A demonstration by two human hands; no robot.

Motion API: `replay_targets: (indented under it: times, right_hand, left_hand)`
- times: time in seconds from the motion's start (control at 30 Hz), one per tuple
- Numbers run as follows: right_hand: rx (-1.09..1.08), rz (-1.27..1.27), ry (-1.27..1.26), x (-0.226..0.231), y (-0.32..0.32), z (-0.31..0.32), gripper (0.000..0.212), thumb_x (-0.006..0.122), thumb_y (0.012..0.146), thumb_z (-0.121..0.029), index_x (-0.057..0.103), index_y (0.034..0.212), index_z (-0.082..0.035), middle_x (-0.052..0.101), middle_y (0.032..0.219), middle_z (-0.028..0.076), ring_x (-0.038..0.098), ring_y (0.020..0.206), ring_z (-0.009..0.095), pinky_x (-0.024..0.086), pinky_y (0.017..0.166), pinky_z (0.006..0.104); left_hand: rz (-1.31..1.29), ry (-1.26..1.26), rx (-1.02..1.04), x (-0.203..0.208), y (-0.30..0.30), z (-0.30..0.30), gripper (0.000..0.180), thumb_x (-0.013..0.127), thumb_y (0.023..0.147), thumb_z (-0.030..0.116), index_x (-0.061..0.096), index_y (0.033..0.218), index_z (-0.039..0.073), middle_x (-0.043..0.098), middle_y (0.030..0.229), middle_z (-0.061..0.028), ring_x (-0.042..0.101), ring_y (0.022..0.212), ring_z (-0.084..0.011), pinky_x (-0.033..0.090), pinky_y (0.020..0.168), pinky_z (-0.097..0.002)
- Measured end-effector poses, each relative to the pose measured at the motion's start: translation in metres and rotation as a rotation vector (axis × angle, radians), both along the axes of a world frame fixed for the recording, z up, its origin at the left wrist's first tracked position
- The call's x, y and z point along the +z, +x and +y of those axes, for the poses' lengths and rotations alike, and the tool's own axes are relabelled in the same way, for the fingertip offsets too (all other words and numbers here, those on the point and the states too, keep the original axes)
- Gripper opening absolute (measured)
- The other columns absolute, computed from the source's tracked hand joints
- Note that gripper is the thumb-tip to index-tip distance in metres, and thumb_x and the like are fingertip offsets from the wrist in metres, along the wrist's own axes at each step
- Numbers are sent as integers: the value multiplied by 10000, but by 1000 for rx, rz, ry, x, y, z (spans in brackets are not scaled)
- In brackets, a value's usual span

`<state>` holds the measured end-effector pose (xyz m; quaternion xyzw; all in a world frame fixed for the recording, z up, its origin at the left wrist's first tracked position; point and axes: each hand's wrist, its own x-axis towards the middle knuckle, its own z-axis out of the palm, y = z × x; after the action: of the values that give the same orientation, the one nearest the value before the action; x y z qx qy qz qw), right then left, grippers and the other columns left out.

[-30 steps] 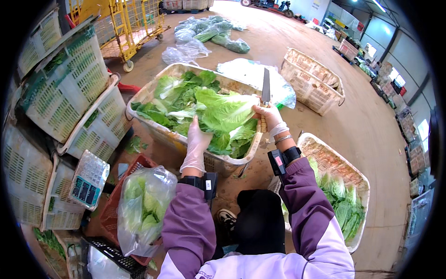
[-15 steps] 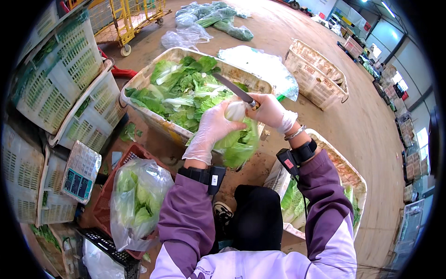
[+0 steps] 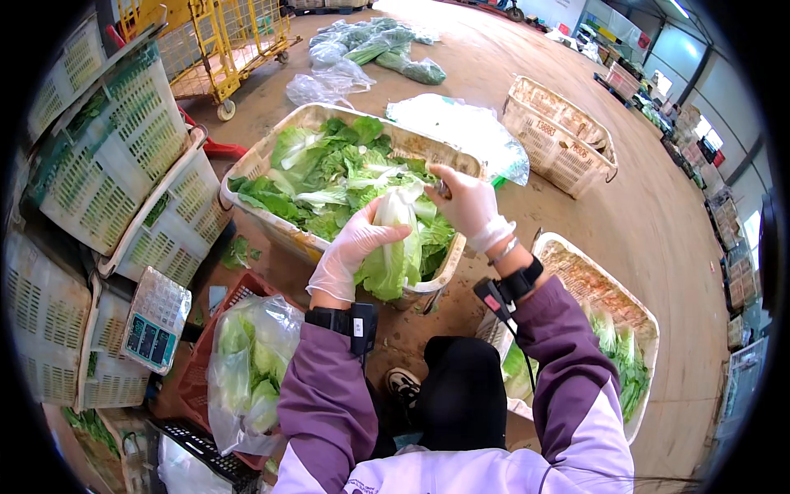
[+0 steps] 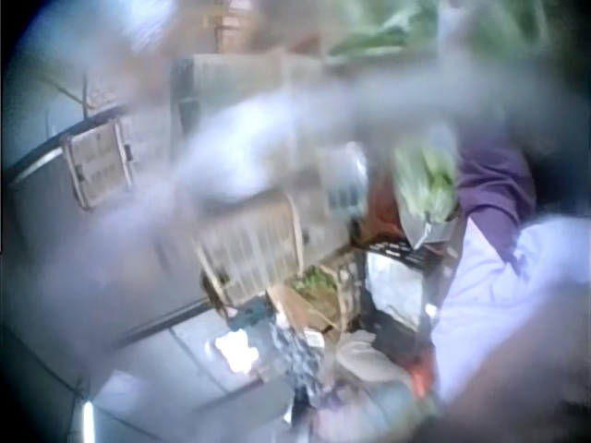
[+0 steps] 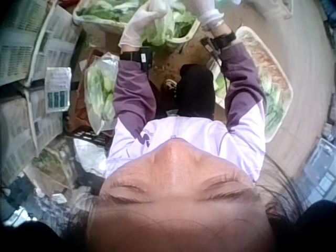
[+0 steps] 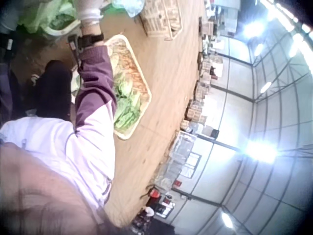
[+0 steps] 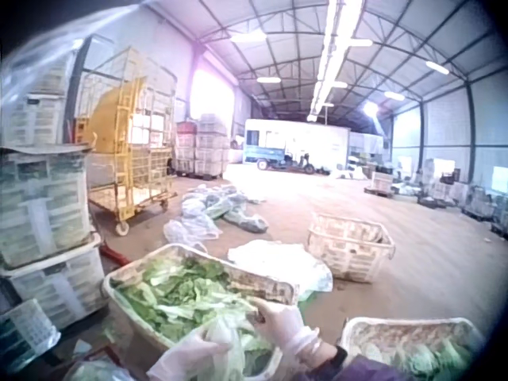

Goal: The person trims the roots of napa cabbages using a knife, weighs them on a scale, and packs them into plastic bags within a warehouse environment.

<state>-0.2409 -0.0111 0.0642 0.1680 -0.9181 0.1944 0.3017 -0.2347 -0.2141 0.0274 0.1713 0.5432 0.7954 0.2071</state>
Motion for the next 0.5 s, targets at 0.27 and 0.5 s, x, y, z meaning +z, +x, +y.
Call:
replay_targets:
  times: [0.27,0.5]
  right_hand:
    - [59,51,202,-9,24,3,182,685,703,-121,589,857,-111,605,676,70,615,601,236,491,533,330]
    - [-14,-9,14,-14,26,1,139,670,722,-134,591,832,-105,616,712,76,622,631,238,495,541,330]
  left_hand:
    - [-80,16,-89,-6,0,6,497,749,721,167,536,1148,26,597,984,-10,557,862,-83,451,781,-240]
    - [16,-127,24,-8,0,15,511,758,683,172,542,1119,19,599,950,-11,561,842,-100,461,765,-251]
